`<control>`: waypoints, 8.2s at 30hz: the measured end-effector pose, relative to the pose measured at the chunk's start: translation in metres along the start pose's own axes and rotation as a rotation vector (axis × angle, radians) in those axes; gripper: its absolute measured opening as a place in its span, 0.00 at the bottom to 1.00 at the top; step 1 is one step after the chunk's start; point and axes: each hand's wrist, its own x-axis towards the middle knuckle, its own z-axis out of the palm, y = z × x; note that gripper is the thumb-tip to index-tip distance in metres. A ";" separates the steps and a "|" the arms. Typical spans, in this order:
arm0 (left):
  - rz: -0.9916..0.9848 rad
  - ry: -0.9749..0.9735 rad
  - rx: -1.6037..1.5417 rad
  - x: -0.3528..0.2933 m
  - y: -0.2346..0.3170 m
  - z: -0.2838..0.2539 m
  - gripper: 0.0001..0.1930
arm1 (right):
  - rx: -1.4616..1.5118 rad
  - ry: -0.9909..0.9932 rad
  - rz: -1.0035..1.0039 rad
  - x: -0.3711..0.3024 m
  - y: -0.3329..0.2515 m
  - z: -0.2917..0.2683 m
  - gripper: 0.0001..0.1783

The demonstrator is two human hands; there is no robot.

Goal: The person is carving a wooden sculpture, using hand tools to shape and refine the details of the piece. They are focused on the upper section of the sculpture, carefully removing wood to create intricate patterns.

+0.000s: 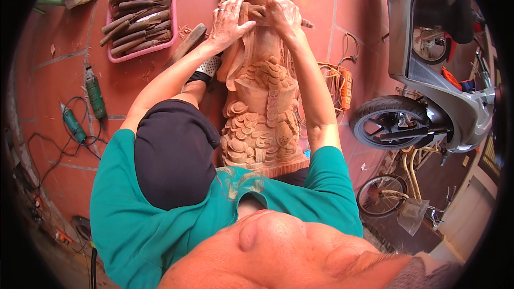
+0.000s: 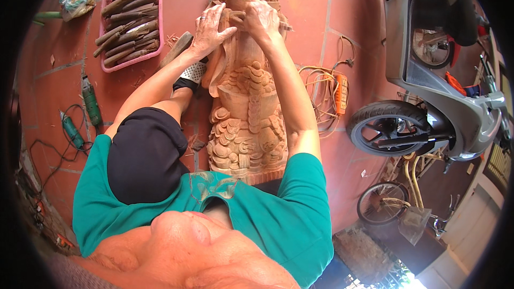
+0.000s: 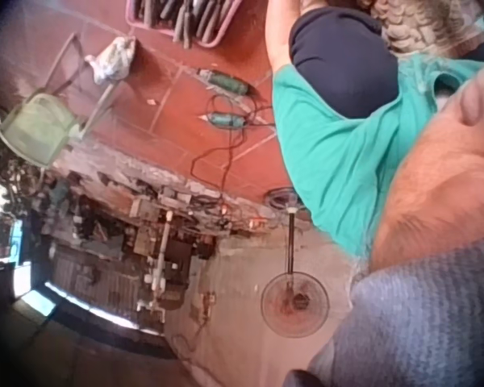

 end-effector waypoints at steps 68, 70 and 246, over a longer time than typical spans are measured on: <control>0.574 -0.016 0.076 0.071 0.039 -0.017 0.06 | 0.920 0.687 0.461 -0.159 0.034 0.101 0.11; 0.475 -0.037 0.094 0.063 0.027 -0.030 0.06 | 0.908 0.710 0.460 -0.161 0.029 0.094 0.11; 0.538 -0.193 0.400 0.056 0.056 -0.039 0.05 | 0.858 0.715 0.470 -0.154 0.028 0.100 0.11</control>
